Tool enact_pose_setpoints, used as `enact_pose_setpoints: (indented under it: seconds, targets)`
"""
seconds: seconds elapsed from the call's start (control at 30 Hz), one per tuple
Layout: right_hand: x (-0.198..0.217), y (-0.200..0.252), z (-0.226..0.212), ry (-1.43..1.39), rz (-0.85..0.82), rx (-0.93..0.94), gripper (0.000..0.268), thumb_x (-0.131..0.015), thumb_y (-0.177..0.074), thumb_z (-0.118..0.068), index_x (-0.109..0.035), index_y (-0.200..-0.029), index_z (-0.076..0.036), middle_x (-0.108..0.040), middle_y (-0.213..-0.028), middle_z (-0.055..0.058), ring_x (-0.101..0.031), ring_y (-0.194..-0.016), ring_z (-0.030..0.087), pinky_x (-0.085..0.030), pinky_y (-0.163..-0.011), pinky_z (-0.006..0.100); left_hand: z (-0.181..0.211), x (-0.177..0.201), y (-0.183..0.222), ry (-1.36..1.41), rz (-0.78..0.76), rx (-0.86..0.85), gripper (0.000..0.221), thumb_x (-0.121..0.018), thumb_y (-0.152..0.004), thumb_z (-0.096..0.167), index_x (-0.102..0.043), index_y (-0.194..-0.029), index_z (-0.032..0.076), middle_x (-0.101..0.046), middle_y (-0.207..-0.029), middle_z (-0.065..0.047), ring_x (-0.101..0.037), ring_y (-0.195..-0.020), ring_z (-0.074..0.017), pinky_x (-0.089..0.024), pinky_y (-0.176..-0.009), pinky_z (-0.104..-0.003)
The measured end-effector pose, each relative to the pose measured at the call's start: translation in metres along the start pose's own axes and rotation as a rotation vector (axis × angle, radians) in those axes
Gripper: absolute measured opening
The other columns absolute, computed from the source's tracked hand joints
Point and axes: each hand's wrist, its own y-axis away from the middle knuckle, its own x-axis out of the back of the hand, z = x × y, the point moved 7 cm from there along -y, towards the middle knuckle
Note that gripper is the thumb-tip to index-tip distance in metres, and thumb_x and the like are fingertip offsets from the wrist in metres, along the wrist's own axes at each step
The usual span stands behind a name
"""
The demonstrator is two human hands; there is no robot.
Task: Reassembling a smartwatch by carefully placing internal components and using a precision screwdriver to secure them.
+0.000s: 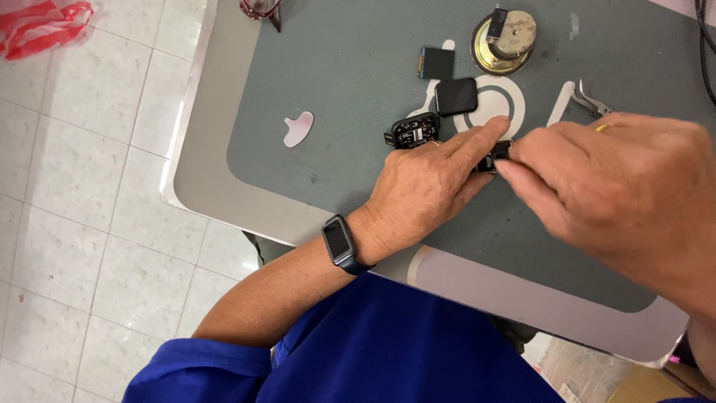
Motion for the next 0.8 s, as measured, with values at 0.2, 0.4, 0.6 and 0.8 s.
enact_pose_setpoints:
  seconds: [0.2,0.4,0.6,0.8]
  targets:
    - [0.004,-0.006,-0.005,-0.038,0.014,-0.015,0.019,-0.073,-0.113,-0.01,-0.065,-0.098,-0.019,-0.047,-0.073,-0.002,-0.047,-0.058,0.019,-0.039,-0.055,0.033,-0.003,-0.001,0.001,0.055,-0.021,0.012,0.065,-0.078,-0.104,0.031,-0.038,-0.154,0.022,-0.069,-0.145,0.006,-0.074,-0.08,-0.0193,-0.053,-0.052,-0.037]
    - [-0.003,-0.002,0.009,-0.1,-0.022,-0.136,0.057,-0.088,-0.127,-0.029,-0.054,-0.083,-0.018,-0.04,-0.06,-0.001,-0.043,-0.054,0.022,-0.031,-0.054,0.038,-0.001,0.002,-0.003,0.009,-0.014,0.016,0.061,-0.076,-0.103,0.037,-0.042,-0.151,0.023,-0.072,-0.139,0.006,-0.074,-0.08,-0.0189,-0.053,-0.054,-0.039]
    - [0.013,-0.016,-0.005,-0.166,0.066,0.041,0.032,-0.068,-0.101,0.004,-0.076,-0.129,-0.012,-0.078,-0.123,0.001,-0.062,-0.072,0.015,-0.047,-0.063,0.025,0.0,0.001,-0.004,0.03,-0.041,-0.01,0.056,-0.077,-0.098,0.032,-0.047,-0.143,0.016,-0.073,-0.132,0.0,-0.068,-0.069,-0.0262,-0.051,-0.05,-0.043]
    - [0.007,-0.015,-0.001,-0.078,0.1,-0.006,0.021,-0.075,-0.113,-0.001,-0.079,-0.122,-0.02,-0.05,-0.074,-0.005,-0.048,-0.061,0.014,-0.038,-0.056,0.028,0.0,0.005,-0.007,0.064,-0.043,0.007,0.051,-0.076,-0.093,0.024,-0.049,-0.135,0.015,-0.071,-0.132,-0.001,-0.069,-0.073,-0.0282,-0.052,-0.053,-0.045]
